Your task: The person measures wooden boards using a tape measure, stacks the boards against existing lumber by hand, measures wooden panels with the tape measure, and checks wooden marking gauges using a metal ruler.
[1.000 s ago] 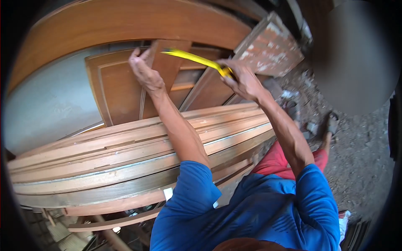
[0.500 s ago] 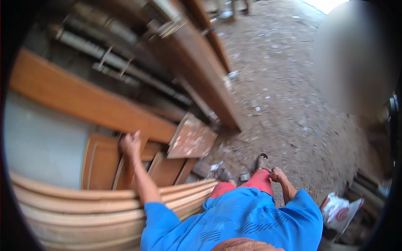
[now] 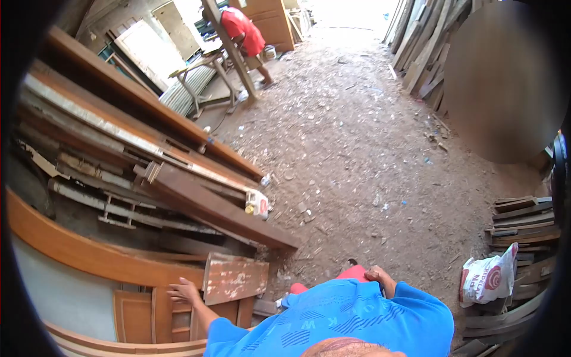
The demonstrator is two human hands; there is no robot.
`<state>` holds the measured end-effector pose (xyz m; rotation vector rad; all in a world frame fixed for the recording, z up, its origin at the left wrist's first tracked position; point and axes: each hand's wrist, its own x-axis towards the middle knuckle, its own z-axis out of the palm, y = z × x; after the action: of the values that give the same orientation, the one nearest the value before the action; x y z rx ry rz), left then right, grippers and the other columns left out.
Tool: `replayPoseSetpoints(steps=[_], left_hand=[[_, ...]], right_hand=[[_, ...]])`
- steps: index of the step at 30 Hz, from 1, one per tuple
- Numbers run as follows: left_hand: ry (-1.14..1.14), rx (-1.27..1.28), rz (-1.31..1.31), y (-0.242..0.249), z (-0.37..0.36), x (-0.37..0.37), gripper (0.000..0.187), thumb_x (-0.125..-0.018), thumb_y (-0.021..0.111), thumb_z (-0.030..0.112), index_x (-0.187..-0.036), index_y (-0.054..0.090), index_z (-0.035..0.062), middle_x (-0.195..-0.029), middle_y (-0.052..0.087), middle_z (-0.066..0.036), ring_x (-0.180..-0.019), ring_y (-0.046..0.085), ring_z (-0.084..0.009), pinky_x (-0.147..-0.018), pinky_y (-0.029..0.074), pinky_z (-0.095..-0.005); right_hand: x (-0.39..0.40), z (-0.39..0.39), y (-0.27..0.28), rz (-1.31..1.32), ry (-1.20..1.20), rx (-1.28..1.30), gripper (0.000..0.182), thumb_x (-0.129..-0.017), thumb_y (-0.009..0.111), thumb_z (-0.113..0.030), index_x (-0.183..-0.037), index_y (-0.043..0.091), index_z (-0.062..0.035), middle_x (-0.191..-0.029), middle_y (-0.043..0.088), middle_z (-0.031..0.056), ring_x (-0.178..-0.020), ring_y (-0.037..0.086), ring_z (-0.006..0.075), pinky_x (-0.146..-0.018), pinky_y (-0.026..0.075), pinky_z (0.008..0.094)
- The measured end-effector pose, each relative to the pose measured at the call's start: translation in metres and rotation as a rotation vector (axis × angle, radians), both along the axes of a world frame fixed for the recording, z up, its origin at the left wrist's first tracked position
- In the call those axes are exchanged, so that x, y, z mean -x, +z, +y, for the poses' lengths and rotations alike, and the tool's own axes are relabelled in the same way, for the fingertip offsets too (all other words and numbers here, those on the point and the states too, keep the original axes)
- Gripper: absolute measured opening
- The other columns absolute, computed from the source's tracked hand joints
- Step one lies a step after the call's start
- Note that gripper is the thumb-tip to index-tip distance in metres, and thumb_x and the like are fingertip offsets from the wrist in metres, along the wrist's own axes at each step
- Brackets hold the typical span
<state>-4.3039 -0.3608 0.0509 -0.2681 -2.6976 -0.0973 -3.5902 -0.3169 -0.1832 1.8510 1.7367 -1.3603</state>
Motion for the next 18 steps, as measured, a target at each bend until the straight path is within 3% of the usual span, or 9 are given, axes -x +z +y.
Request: replayPoseSetpoints(steps=[1, 2, 4, 5, 6, 9, 12, 15, 18], left_hand=[[-0.107, 0.006, -0.252, -0.030, 0.017, -0.031, 0.062, -0.094, 0.049, 0.043, -0.136, 0.046, -0.0025, -0.148, 0.032, -0.029, -0.133, 0.035, -0.0461, -0.107, 0.032, -0.0546], [-0.225, 0.027, -0.318, -0.043, 0.041, -0.101, 0.045, -0.091, 0.052, 0.035, -0.117, 0.063, -0.0001, -0.134, 0.051, -0.030, -0.117, 0.052, -0.0470, -0.093, 0.045, -0.0572], [-0.803, 0.010, -0.816, -0.212, 0.064, -0.146, 0.029, -0.082, 0.058, 0.024, -0.081, 0.070, -0.0024, -0.083, 0.072, -0.020, -0.078, 0.069, -0.0377, -0.070, 0.053, -0.0480], [-0.655, 0.031, -1.057, -0.228, 0.083, -0.227, 0.034, -0.083, 0.058, 0.023, -0.088, 0.067, -0.0089, -0.093, 0.073, -0.017, -0.085, 0.070, -0.0265, -0.072, 0.053, -0.0413], [-0.806, 0.226, -1.313, -0.224, 0.091, -0.290, 0.038, -0.086, 0.060, 0.029, -0.095, 0.069, -0.0064, -0.091, 0.073, -0.014, -0.088, 0.068, -0.0202, -0.075, 0.052, -0.0395], [-1.277, 0.273, -1.565, -0.292, 0.150, -0.377, 0.043, -0.092, 0.058, 0.038, -0.110, 0.069, 0.0011, -0.096, 0.071, -0.009, -0.095, 0.063, -0.0150, -0.083, 0.051, -0.0371], [-1.185, 0.241, -1.691, -0.253, 0.227, -0.412, 0.046, -0.092, 0.057, 0.041, -0.114, 0.068, 0.0017, -0.105, 0.071, -0.012, -0.098, 0.064, -0.0204, -0.086, 0.051, -0.0365], [-1.260, 0.389, -1.494, -0.242, 0.300, -0.422, 0.044, -0.092, 0.057, 0.038, -0.118, 0.067, 0.0032, -0.107, 0.071, -0.015, -0.098, 0.066, -0.0260, -0.087, 0.051, -0.0380], [-1.037, 0.516, -1.381, -0.224, 0.350, -0.446, 0.041, -0.091, 0.057, 0.035, -0.115, 0.069, 0.0037, -0.106, 0.071, -0.018, -0.100, 0.066, -0.0266, -0.086, 0.050, -0.0372]], right_hand=[[-0.025, 0.009, -0.020, 0.071, 0.284, -0.101, 0.039, -0.079, 0.058, -0.029, -0.091, 0.071, 0.0061, -0.091, 0.070, 0.0265, -0.086, 0.071, 0.0361, -0.071, 0.056, 0.0436], [-0.053, 0.013, -0.058, 0.137, 0.569, -0.198, 0.039, -0.079, 0.058, -0.029, -0.087, 0.070, 0.0074, -0.088, 0.070, 0.0264, -0.084, 0.071, 0.0352, -0.069, 0.055, 0.0436], [-0.081, 0.026, -0.022, 0.126, 0.006, -0.006, 0.035, -0.080, 0.058, -0.027, -0.078, 0.066, 0.0070, -0.078, 0.067, 0.0231, -0.074, 0.068, 0.0309, -0.061, 0.054, 0.0427], [-0.090, 0.032, 0.014, 0.149, -0.327, 0.070, 0.034, -0.080, 0.058, -0.026, -0.074, 0.064, 0.0069, -0.073, 0.065, 0.0214, -0.069, 0.067, 0.0288, -0.057, 0.053, 0.0423], [-0.097, 0.036, 0.042, 0.150, -0.559, 0.094, 0.034, -0.080, 0.057, -0.025, -0.069, 0.062, 0.0067, -0.068, 0.063, 0.0198, -0.064, 0.065, 0.0266, -0.053, 0.052, 0.0419], [-0.131, 0.055, 0.043, 0.014, -0.676, -0.029, 0.031, -0.078, 0.057, -0.026, -0.071, 0.070, 0.0015, -0.066, 0.067, 0.0183, -0.070, 0.070, 0.0295, -0.063, 0.056, 0.0400], [-0.157, 0.062, 0.032, 0.137, -0.932, 0.028, 0.029, -0.077, 0.060, -0.026, -0.078, 0.070, 0.0008, -0.072, 0.068, 0.0163, -0.071, 0.069, 0.0264, -0.062, 0.057, 0.0393], [-0.200, 0.059, -0.016, 0.016, -0.100, -0.252, 0.031, -0.080, 0.063, -0.030, -0.088, 0.069, -0.0006, -0.078, 0.067, 0.0137, -0.071, 0.067, 0.0233, -0.061, 0.058, 0.0393], [-0.225, 0.054, -0.052, 0.055, -0.486, -0.097, 0.026, -0.086, 0.054, -0.025, -0.094, 0.071, -0.0065, -0.097, 0.069, 0.0168, -0.090, 0.069, 0.0303, -0.074, 0.057, 0.0426]])
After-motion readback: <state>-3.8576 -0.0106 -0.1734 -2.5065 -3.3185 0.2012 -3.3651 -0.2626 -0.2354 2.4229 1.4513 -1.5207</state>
